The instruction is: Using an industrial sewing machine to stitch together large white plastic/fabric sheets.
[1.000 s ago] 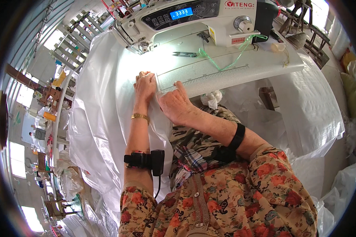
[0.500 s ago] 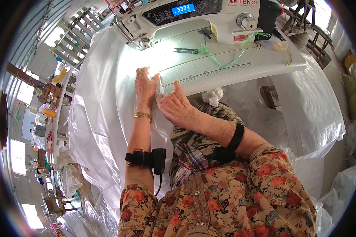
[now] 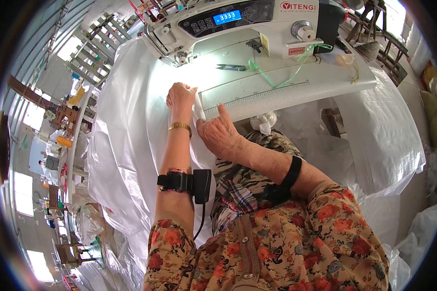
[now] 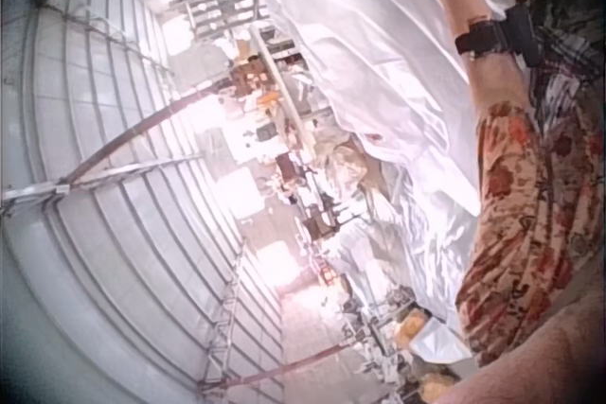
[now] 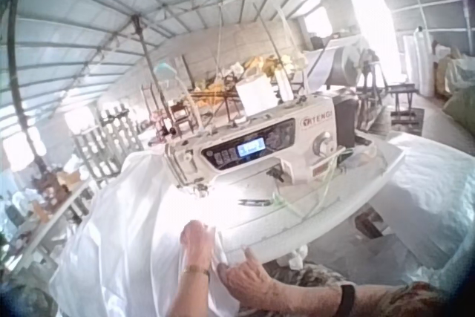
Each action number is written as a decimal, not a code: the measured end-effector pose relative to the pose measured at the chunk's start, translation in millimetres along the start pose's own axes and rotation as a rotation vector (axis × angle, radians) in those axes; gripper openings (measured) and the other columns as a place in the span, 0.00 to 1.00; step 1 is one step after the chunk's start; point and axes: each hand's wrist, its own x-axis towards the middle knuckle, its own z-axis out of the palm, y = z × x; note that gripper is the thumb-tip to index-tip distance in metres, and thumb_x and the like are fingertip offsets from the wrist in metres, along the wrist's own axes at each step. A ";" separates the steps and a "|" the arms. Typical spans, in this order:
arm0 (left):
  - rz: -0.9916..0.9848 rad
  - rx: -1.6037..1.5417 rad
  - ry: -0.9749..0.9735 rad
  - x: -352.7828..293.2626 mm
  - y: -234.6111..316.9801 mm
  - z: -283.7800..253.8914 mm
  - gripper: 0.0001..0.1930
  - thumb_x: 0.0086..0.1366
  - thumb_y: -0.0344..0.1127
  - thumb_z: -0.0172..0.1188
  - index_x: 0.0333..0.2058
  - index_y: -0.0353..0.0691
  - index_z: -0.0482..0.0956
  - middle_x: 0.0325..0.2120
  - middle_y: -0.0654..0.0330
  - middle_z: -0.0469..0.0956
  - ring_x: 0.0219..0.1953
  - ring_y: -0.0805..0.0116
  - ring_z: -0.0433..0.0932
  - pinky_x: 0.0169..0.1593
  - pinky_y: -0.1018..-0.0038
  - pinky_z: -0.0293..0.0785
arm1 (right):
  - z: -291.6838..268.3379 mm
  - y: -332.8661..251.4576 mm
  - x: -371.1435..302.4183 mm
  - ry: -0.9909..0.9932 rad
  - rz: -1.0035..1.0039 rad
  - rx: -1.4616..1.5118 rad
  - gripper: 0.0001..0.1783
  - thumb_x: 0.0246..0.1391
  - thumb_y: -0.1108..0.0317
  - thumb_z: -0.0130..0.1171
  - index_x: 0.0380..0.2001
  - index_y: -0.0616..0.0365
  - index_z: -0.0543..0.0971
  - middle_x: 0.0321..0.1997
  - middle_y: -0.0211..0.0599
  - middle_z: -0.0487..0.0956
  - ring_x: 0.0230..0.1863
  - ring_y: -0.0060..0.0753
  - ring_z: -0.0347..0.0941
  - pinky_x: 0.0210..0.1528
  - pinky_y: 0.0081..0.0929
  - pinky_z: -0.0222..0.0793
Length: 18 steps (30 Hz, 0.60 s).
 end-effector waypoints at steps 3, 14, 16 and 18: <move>-0.090 0.089 -0.005 18.0 -0.9 6.8 0.08 0.51 0.35 0.66 0.23 0.35 0.80 0.25 0.49 0.81 0.33 0.50 0.81 0.36 0.64 0.75 | 4.7 -2.6 0.2 0.024 -0.013 0.019 0.11 0.42 0.77 0.54 0.32 0.60 0.67 0.16 0.36 0.71 0.22 0.47 0.76 0.61 0.59 0.53; -0.238 -0.361 -0.148 26.7 -17.4 16.7 0.14 0.48 0.30 0.64 0.34 0.35 0.73 0.26 0.50 0.80 0.32 0.56 0.81 0.41 0.67 0.76 | -4.2 2.1 0.2 -0.011 -0.039 -0.101 0.09 0.47 0.71 0.56 0.32 0.61 0.71 0.15 0.30 0.73 0.21 0.35 0.77 0.59 0.56 0.55; -0.158 -0.253 -0.181 20.6 -20.3 11.7 0.17 0.48 0.31 0.65 0.37 0.35 0.71 0.25 0.50 0.79 0.32 0.57 0.81 0.41 0.67 0.76 | -3.5 -0.3 -0.5 -0.044 -0.036 -0.076 0.12 0.45 0.71 0.55 0.36 0.62 0.70 0.16 0.32 0.73 0.22 0.38 0.77 0.61 0.58 0.53; -0.078 -0.145 -0.214 15.2 -24.6 6.8 0.21 0.48 0.31 0.65 0.40 0.34 0.69 0.25 0.50 0.79 0.32 0.58 0.81 0.41 0.67 0.76 | -4.8 -3.6 1.7 -0.077 -0.033 -0.051 0.16 0.44 0.72 0.55 0.39 0.63 0.70 0.17 0.34 0.73 0.23 0.41 0.77 0.62 0.59 0.52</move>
